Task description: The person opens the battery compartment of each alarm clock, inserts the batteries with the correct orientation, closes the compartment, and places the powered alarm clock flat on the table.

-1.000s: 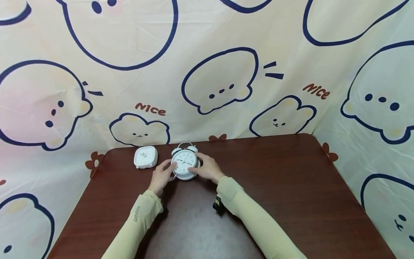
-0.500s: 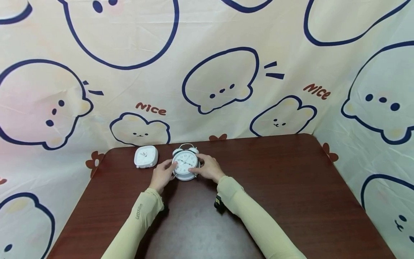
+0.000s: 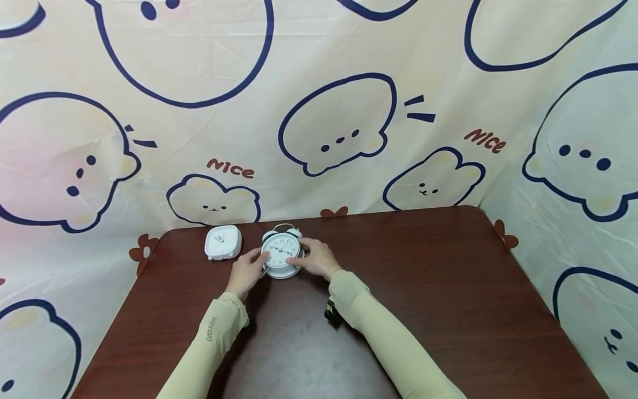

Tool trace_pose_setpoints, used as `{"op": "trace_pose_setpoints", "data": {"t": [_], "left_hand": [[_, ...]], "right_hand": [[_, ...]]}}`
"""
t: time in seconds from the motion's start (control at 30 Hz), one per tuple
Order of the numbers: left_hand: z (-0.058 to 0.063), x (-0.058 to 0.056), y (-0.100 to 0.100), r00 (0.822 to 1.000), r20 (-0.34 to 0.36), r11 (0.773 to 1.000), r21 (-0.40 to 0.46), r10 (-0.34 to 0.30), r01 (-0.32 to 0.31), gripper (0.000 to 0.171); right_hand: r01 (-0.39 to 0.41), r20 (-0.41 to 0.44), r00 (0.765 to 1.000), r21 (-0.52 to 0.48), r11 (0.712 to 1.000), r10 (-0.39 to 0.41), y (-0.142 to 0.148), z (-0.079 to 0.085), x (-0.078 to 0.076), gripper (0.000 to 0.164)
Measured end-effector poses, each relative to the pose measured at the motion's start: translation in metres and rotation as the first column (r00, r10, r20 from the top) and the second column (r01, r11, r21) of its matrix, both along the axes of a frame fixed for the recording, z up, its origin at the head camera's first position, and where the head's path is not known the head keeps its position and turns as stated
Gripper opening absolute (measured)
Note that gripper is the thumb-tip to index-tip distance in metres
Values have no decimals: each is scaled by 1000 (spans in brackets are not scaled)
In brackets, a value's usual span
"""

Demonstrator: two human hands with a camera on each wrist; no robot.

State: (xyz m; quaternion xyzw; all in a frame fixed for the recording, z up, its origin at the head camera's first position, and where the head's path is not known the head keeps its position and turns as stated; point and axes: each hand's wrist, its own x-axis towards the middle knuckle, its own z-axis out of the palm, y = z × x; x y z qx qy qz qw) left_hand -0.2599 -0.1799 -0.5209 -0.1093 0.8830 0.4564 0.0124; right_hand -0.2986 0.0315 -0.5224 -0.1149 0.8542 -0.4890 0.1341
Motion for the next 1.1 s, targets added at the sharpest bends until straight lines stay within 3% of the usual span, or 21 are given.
{"op": "trace_pose_setpoints", "data": {"t": [0.3,0.5,0.77,1.1], "left_hand": [[-2,3,1,998,-50,998,35,-48,50,59],[-2,1,-3,986,-114,993,-34,-119,116,62],[4,-4,-15,977,-69,974,-122,-202,193,60],[6,-7,-18,982,-26,977,-108,-188,185,62]], "right_hand": [[16,-48,999,86,996,-12,-9,1,-4,70],[1,-7,1000,106,994,0,-15,8,-9,70],[-14,-2,1000,136,991,15,-26,11,-18,70],[-18,20,1000,141,990,15,-33,9,-22,70]]}}
